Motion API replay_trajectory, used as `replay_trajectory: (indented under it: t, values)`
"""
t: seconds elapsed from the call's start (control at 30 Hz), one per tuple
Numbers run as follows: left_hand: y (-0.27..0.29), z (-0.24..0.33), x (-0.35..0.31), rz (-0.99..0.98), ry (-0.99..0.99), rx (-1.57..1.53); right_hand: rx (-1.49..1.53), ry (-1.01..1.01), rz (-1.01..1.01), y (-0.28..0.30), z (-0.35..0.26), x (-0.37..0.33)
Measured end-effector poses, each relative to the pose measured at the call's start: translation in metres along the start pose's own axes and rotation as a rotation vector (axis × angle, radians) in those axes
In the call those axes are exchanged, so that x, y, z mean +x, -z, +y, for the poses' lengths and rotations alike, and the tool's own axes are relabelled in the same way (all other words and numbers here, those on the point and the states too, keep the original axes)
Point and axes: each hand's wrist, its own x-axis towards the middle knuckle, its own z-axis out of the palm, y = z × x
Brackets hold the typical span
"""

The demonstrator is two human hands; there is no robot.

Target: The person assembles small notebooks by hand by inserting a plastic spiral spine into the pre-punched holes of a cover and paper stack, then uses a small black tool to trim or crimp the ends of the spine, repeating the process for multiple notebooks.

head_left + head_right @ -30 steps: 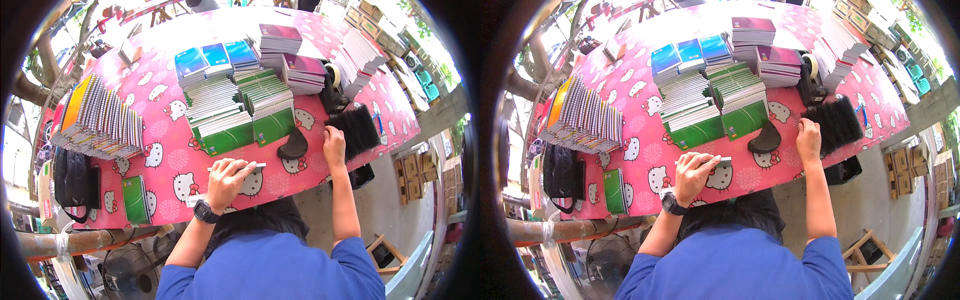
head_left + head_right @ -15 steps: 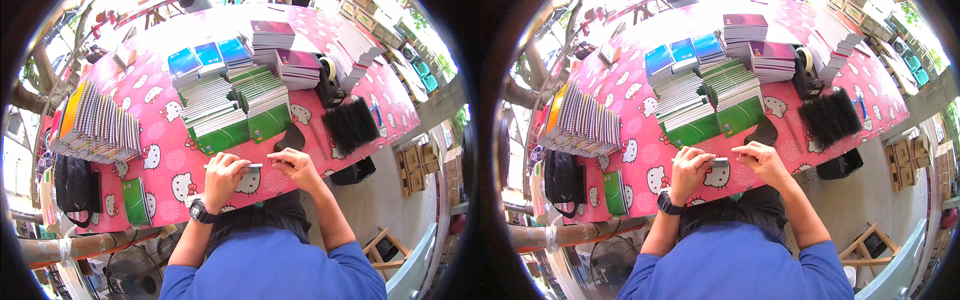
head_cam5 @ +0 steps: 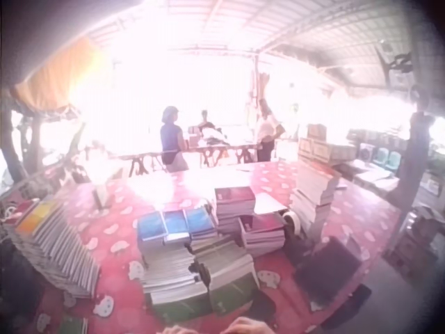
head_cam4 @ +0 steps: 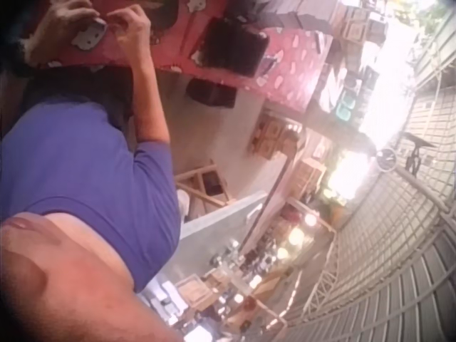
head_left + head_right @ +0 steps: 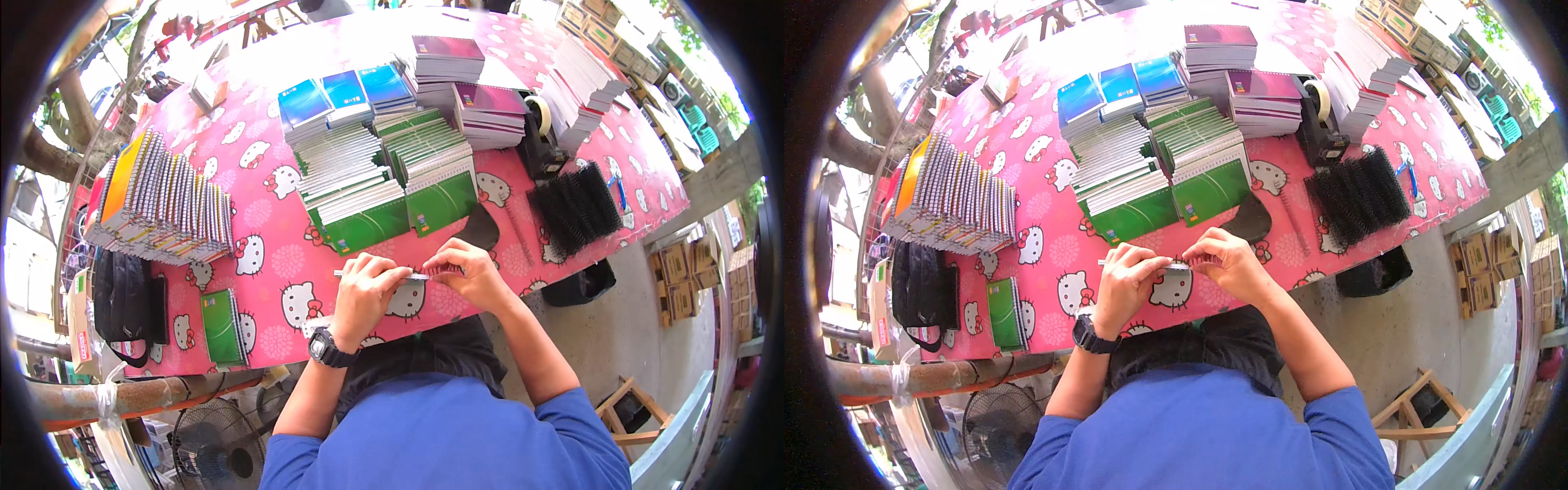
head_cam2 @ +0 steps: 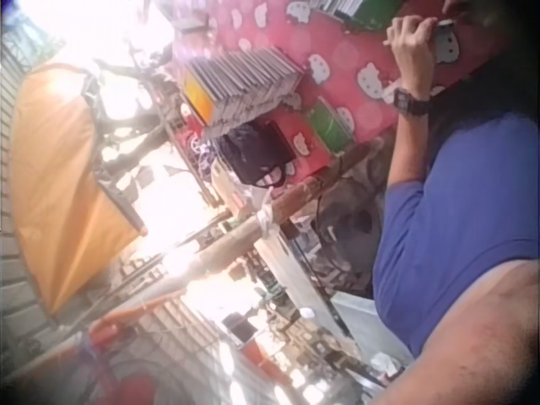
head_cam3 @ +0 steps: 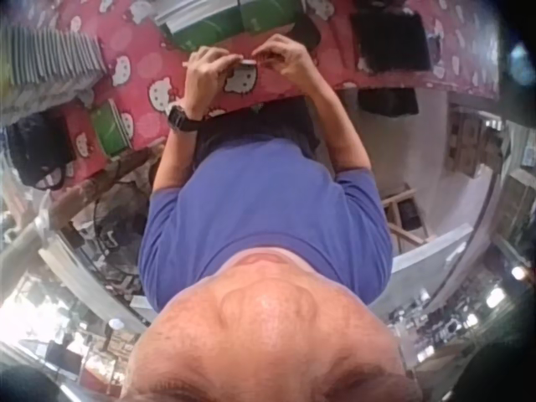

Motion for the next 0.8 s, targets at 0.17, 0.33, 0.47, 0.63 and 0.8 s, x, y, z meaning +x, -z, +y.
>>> replay_trajectory:
  t: [0.17, 0.33, 0.47, 0.63, 0.8]
  values:
    - [-0.001, 0.001, -0.002, 0.014, -0.011, 0.026, -0.064, 0.072, -0.047, 0.004, -0.002, 0.0]
    - [-0.001, 0.008, -0.001, -0.001, 0.055, -0.003, 0.009, -0.137, -0.23, 0.008, -0.01, 0.0]
    - [-0.009, 0.024, 0.005, -0.01, 0.082, -0.03, -0.079, -0.018, -0.218, 0.007, -0.009, -0.001]
    - [-0.017, 0.02, 0.0, -0.083, -0.029, 0.066, -0.034, -0.139, 0.03, 0.027, 0.004, 0.004]
    - [0.0, 0.036, 0.014, -0.061, -0.013, -0.09, -0.631, -0.121, 0.155, 0.045, 0.071, -0.009]
